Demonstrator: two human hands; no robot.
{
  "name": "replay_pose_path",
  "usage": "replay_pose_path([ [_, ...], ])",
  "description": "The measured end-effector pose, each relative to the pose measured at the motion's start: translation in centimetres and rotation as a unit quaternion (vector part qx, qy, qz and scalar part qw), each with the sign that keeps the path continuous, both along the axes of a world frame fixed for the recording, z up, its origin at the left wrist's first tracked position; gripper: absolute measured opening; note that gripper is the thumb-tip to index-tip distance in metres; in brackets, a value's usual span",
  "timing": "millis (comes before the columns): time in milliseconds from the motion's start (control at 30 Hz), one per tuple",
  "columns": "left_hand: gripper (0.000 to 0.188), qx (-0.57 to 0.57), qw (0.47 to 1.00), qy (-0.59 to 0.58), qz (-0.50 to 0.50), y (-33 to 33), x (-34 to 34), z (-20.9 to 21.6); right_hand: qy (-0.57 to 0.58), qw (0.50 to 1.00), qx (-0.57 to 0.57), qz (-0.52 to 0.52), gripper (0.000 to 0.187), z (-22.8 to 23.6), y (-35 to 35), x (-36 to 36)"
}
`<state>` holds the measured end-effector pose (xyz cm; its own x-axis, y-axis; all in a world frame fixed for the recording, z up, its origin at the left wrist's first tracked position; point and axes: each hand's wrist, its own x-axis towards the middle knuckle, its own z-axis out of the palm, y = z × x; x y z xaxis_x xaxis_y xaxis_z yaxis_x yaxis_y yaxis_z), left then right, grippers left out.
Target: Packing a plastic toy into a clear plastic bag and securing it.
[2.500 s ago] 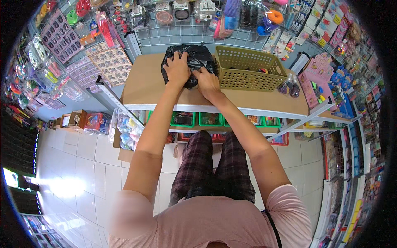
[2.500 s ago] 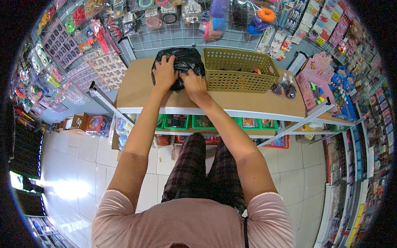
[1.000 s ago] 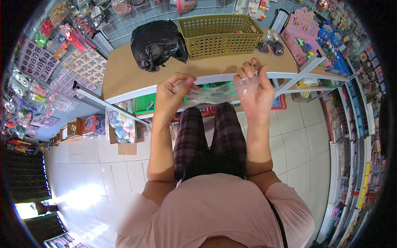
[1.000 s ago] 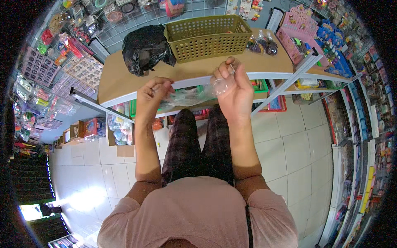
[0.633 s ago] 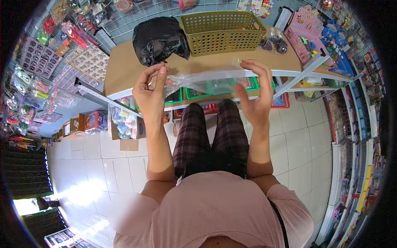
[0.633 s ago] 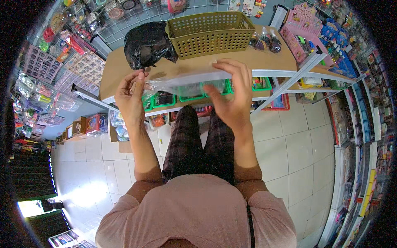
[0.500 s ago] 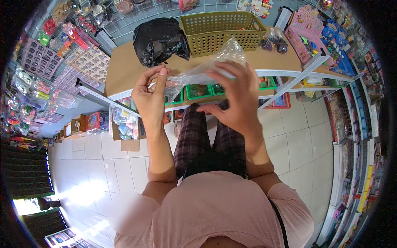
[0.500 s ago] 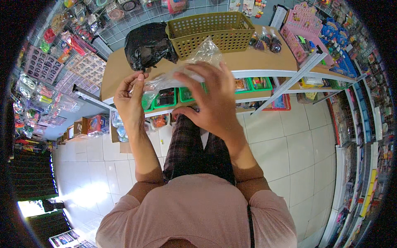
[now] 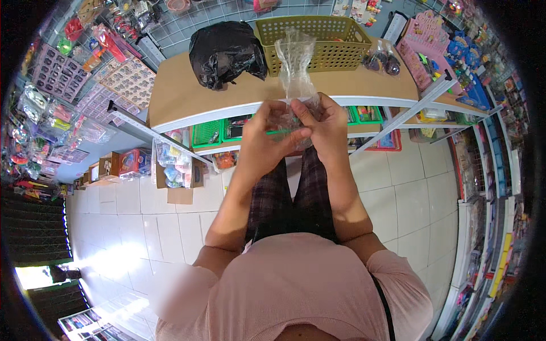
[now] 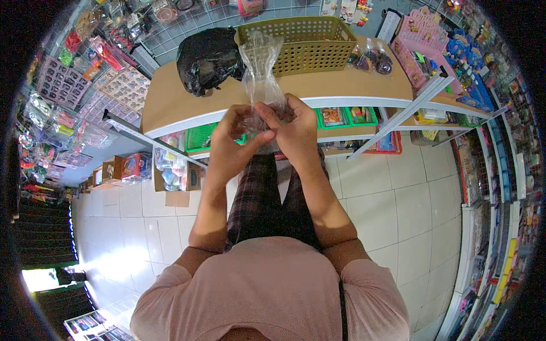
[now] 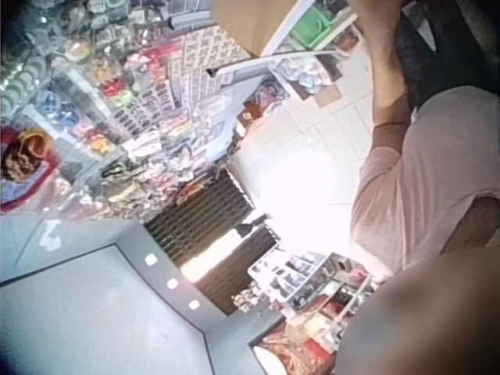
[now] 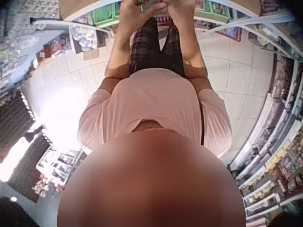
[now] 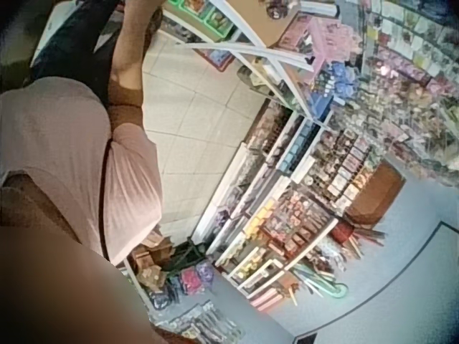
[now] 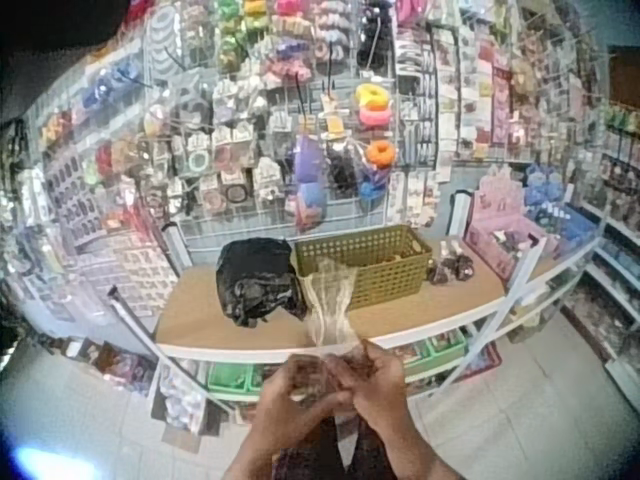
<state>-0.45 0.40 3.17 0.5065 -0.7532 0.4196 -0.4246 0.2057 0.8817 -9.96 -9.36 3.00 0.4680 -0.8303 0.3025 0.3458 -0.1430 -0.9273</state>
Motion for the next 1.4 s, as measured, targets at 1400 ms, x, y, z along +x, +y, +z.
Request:
replay_pose_path([
  [1400, 0.007, -0.033, 0.993, 0.089, 0.075, 0.4, 0.9, -2.2, 0.138, 0.984, -0.057, 0.1, 0.022, 0.2, -1.8, -0.4],
])
